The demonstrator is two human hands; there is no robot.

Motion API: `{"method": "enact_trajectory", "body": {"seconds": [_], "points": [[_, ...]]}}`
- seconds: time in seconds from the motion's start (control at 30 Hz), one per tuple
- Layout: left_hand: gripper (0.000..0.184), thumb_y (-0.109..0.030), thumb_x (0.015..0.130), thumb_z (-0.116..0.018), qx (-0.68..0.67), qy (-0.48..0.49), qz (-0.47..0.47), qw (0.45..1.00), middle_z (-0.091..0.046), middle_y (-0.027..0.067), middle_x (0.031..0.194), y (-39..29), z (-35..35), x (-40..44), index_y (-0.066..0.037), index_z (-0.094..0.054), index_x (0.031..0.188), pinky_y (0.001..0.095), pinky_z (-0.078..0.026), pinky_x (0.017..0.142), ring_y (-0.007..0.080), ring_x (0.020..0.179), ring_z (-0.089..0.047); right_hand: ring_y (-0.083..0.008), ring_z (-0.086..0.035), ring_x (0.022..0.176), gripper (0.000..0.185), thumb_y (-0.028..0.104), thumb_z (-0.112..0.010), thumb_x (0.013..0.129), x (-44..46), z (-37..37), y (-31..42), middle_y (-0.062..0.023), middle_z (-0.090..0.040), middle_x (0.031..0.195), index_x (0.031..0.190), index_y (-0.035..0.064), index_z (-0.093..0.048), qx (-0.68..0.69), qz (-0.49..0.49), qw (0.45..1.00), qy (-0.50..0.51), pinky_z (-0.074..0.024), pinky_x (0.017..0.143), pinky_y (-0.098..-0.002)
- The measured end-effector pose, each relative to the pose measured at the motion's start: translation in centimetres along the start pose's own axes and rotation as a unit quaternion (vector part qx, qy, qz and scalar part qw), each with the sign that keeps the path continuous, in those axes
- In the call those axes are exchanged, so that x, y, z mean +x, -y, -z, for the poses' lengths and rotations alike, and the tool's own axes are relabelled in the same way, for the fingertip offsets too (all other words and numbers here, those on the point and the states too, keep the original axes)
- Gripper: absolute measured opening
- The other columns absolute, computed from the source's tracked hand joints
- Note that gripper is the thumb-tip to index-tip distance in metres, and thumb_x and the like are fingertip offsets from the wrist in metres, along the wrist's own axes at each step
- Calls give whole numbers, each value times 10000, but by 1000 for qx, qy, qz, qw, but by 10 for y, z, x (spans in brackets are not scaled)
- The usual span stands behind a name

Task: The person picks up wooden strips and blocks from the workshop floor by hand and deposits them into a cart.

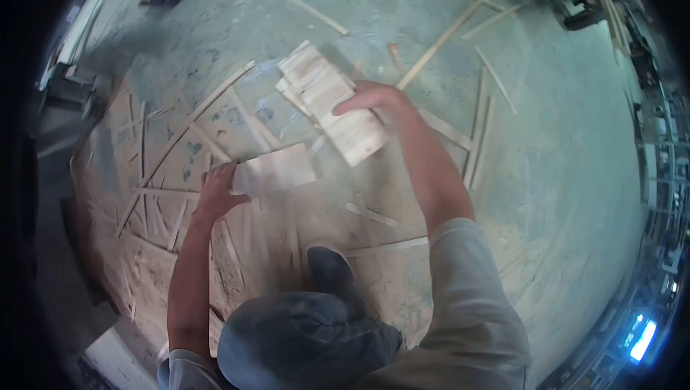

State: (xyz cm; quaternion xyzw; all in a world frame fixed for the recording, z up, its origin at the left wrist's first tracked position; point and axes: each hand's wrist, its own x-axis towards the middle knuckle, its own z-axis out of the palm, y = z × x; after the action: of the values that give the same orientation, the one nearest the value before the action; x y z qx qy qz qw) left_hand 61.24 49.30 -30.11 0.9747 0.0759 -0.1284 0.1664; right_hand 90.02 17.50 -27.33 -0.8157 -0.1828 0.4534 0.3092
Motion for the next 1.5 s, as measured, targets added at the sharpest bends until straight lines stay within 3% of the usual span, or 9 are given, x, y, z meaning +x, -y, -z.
{"method": "enact_trajectory", "body": {"seconds": [0.23, 0.27, 0.53, 0.73, 1.03, 1.13, 1.3, 1.4, 1.5], "points": [[396, -272, 611, -807, 76, 9, 65, 995, -676, 103, 960, -3, -11, -23, -165, -703, 978, 437, -509, 834, 315, 953, -632, -232, -583, 1130, 608, 159, -725, 800, 36, -19, -48, -131, -603, 1237, 1331, -18, -486, 146, 137, 979, 23, -452, 1001, -373], [388, -325, 672, -749, -157, -38, 78, 984, -677, 124, 870, 26, -48, -33, -98, -671, 977, 447, -527, 766, 304, 862, -657, -231, -578, 1139, 621, 169, -727, 796, 27, -31, -35, -136, -598, 1242, 1330, -28, -480, 163, 128, 978, 15, -448, 1003, -365], [518, -397, 735, -696, -168, 77, 173, 967, -651, 147, 1123, -10, 13, -72, -128, -627, 1171, 432, -492, 888, 322, 1056, -618, -248, -585, 1131, 703, 223, -809, 720, -47, -99, 33, -200, -589, 1236, 1283, -56, -494, -76, 95, 964, -237, -452, 973, -351], [480, -358, 824, -627, -132, 80, 161, 975, -639, 203, 1138, 20, 54, -80, -57, -592, 1197, 453, -488, 901, 350, 1023, -620, -256, -579, 1150, 636, 239, -725, 819, -84, -122, 11, -134, -611, 1231, 1340, -31, -481, 430, 3, 895, -115, -461, 987, -368], [670, -438, 952, -544, -792, 22, 145, 593, -501, 123, 1378, -92, -79, -48, -61, -336, 1465, 356, -419, 1016, 207, 1229, -506, -257, -576, 1132, 742, 242, -753, 777, -142, -178, 24, -163, -593, 1229, 1358, -64, -410, 543, 120, 823, -114, -443, 1005, -366], [816, -580, 901, -542, -922, 181, 94, 329, -476, 128, 1400, -122, -55, -62, -62, -299, 1483, 373, -411, 1026, 222, 1241, -496, -270, -506, 1225, 780, 229, -750, 769, -146, -178, 16, -187, -521, 1324, 1379, -82, -378, 447, 140, 879, -84, -383, 1060, -377], [934, -557, 811, -663, -861, 209, 121, 449, -470, 146, 1401, -92, -74, -71, -40, -279, 1487, 390, -395, 1042, 250, 1245, -493, -287, -343, 1352, 918, 201, -736, 773, -145, -184, 3, -210, -339, 1459, 1452, -86, -189, 295, 181, 934, -89, -305, 1112, -383], [926, -415, 751, -750, -697, 60, 17, 714, -511, 151, 1357, -120, -7, -57, -11, -313, 1461, 377, -404, 1031, 264, 1213, -515, -297, -265, 1396, 980, 193, -719, 786, -144, -180, 14, -215, -263, 1494, 1479, -71, -79, 343, 197, 919, 4, -270, 1135, -395], [898, -321, 715, -774, -746, 68, 89, 656, -531, 147, 1328, -125, -4, -54, -10, -342, 1438, 376, -409, 1025, 264, 1202, -521, -317, -207, 1426, 1006, 219, -708, 803, -144, -177, 36, -228, -219, 1522, 1494, -43, -26, 149, 227, 961, -48, -237, 1155, -410]]}}
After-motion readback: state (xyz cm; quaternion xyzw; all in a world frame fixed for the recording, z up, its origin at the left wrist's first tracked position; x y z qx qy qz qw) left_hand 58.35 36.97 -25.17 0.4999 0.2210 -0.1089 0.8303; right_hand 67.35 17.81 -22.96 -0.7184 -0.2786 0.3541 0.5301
